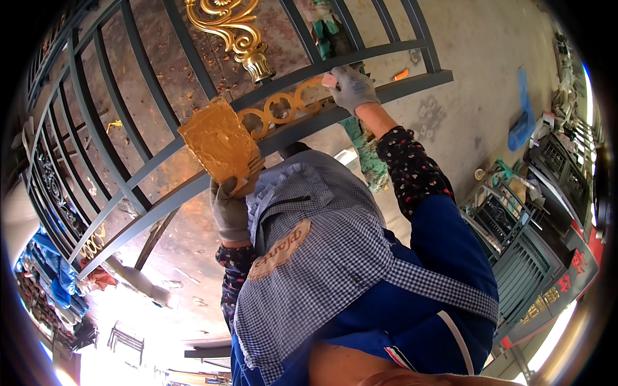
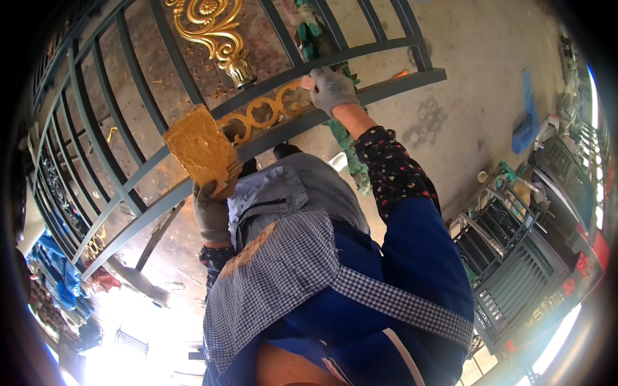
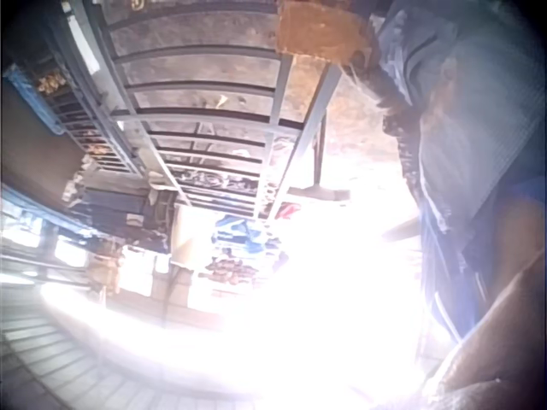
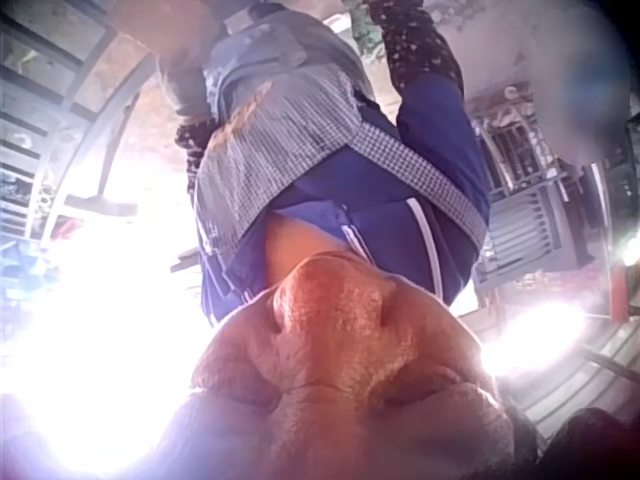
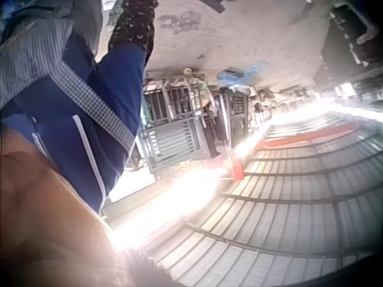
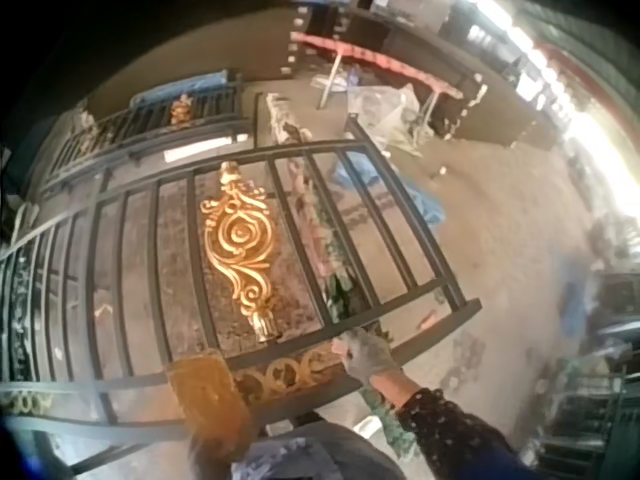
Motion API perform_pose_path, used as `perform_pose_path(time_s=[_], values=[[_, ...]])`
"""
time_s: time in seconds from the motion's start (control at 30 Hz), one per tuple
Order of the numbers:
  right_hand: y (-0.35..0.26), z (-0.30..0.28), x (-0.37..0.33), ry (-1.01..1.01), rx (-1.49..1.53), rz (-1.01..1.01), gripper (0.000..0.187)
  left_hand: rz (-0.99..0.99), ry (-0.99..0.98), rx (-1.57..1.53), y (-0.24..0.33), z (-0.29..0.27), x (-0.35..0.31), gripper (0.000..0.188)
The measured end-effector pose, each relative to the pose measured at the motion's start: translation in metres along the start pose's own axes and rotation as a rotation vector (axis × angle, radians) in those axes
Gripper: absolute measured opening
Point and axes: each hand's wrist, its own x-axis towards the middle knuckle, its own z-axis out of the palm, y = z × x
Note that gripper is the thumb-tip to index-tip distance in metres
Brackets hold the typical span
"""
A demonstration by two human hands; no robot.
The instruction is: The person uses a small brush to apply gold paint to the ornate scrollwork of a metal gate. They hold a rectangular sponge in their left hand while painting with their right hand, carefully covering the decorative curves. The person later dips the brush into a bucket of gold paint to reload it.
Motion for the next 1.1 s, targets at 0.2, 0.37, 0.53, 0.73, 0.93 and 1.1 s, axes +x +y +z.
perform_pose_path(time_s=[0.2,0.37,0.53,0.73,0.93,1.1], values=[[0.029,-0.013,-0.006,-0.066,-0.019,-0.088,0.026,-0.013,0.015,-0.048,0.001,-0.002,-0.003,0.045],[0.013,-0.009,-0.004,-0.232,-0.189,-0.465,0.023,0.045,0.006,0.147,-0.003,-0.006,-0.003,0.047],[0.03,-0.03,0.006,-0.227,-0.376,-0.609,0.018,0.006,-0.001,-0.006,-0.004,-0.007,-0.004,0.047],[0.016,-0.011,0.001,-0.178,-0.199,-0.67,0.015,-0.02,-0.008,-0.146,-0.006,-0.005,-0.008,0.045],[0.03,-0.038,0.005,-0.131,-0.111,-0.511,0.018,-0.056,-0.075,-0.185,-0.007,0.001,-0.007,0.042],[-0.067,-0.065,-0.039,0.043,0.378,-0.438,0.022,-0.119,-0.214,-0.178,-0.015,0.021,0.003,0.044]])
